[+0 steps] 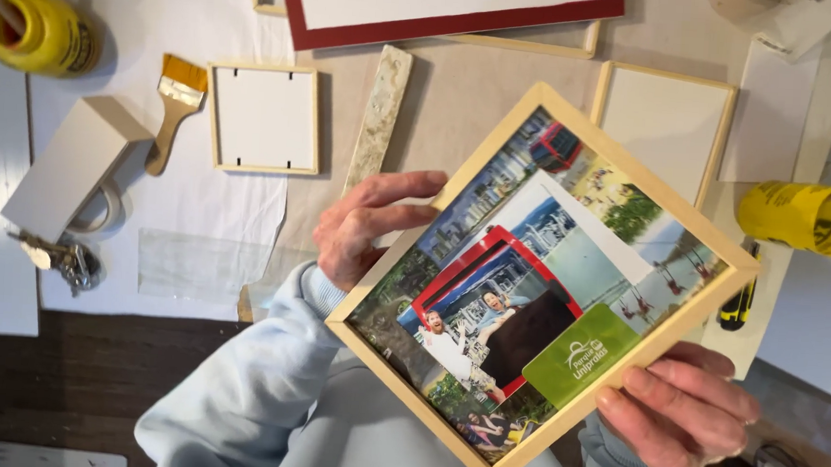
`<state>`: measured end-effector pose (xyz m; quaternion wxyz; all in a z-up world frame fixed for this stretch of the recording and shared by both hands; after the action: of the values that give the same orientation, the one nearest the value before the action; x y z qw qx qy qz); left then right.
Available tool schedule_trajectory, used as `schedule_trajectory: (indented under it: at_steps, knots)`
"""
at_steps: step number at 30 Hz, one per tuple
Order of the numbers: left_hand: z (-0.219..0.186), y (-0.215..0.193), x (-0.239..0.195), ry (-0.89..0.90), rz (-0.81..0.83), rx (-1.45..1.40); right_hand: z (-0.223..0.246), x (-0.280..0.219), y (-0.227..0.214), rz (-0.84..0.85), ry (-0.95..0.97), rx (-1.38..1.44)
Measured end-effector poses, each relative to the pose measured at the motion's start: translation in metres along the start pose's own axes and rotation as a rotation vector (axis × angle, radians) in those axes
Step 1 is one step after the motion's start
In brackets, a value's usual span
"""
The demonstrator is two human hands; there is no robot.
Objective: Assembling art pieces into small wooden frames using a stapler and cleaning tools.
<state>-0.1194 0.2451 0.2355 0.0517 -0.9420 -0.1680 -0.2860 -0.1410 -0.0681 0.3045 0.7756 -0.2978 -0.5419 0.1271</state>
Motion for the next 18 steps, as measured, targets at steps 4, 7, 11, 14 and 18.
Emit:
schedule_trajectory:
  at_steps: [4,7,11,14,18]
  knots:
    - [-0.002,-0.003,0.008,0.039,0.041,-0.009,0.003,-0.005,-0.014,0.111,-0.049,0.019]
    - [0.004,-0.003,0.005,0.054,0.088,0.01,0.014,0.006,-0.009,0.328,-0.108,0.081]
    - [0.016,-0.004,0.006,-0.017,0.165,-0.132,0.024,0.008,-0.003,0.237,-0.084,-0.006]
    - [0.016,-0.003,0.009,-0.031,0.2,-0.19,0.029,0.005,-0.001,0.229,-0.092,-0.04]
    - [0.021,-0.002,0.013,0.006,0.293,-0.189,0.038,0.016,-0.001,0.325,0.041,-0.026]
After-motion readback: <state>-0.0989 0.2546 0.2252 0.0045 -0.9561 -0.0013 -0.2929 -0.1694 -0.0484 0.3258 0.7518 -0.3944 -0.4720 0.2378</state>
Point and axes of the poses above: each hand's wrist, its own x-axis towards the middle knuckle, its own y-axis out of the palm, z = x × y, the point moved 8 cm from there along x, towards the middle knuckle, and after that the axes turned 3 degrees about -x, right-handed, at the moved point
